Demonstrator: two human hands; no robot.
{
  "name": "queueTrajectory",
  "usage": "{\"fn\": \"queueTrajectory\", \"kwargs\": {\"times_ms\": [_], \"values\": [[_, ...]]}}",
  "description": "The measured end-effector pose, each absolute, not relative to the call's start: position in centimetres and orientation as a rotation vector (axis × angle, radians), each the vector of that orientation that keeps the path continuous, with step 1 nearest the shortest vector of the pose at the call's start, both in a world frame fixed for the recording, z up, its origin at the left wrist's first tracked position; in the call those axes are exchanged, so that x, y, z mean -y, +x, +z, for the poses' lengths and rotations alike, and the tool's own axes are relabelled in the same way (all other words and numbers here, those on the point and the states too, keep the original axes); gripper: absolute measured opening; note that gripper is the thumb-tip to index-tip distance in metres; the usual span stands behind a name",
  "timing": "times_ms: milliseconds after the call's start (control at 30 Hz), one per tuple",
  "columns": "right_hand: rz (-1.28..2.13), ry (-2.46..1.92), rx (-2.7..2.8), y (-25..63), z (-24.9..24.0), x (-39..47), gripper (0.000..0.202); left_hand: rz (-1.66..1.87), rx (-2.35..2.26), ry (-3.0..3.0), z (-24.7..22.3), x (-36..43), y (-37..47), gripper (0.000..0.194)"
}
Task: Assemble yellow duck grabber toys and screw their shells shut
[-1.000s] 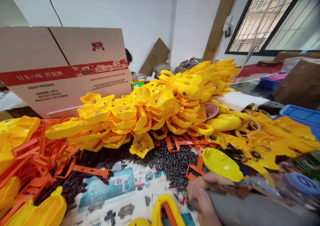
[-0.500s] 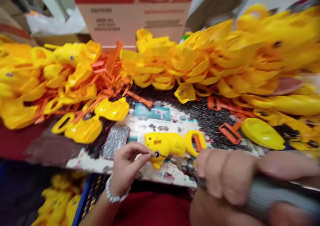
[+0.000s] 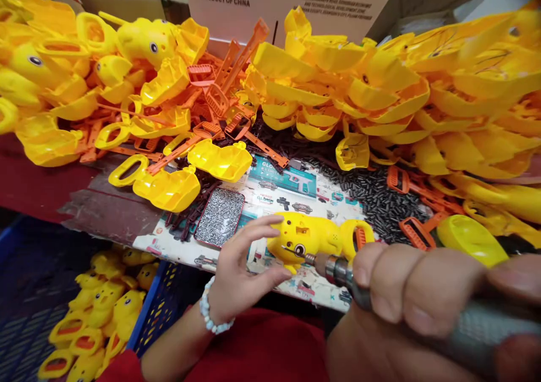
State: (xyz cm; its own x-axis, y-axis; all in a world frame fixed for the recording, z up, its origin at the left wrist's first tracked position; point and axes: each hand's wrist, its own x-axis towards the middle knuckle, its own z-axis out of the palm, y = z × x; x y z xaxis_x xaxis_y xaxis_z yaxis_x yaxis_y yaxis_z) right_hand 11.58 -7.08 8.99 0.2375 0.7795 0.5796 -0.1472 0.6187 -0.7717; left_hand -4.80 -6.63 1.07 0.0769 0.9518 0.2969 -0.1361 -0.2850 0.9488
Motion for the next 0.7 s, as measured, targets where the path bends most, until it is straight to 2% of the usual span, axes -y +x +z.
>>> {"fn": "queueTrajectory", "kwargs": {"times_ms": [100, 200, 300, 700], "values": [[0.595, -0.693, 1.058, 10.1, 9.5, 4.9, 0.016, 1.229, -1.076, 1.58, 0.5, 5.9, -5.0, 0.061], [0.5, -0.844, 0.945, 9.3, 10.1, 2.0, 0.018, 0.943, -1.168, 1.626, 0.0, 5.1, -4.3, 0.075], [0.482, -0.888, 0.935, 9.2, 10.1, 0.1, 0.019, 0.813, -1.193, 1.662, -0.4, 4.5, -3.2, 0.085], [0.609, -0.917, 1.037, 9.6, 6.4, -0.4, 0.017, 0.838, -1.223, 1.811, -1.9, 4.1, -2.2, 0.072]]}}
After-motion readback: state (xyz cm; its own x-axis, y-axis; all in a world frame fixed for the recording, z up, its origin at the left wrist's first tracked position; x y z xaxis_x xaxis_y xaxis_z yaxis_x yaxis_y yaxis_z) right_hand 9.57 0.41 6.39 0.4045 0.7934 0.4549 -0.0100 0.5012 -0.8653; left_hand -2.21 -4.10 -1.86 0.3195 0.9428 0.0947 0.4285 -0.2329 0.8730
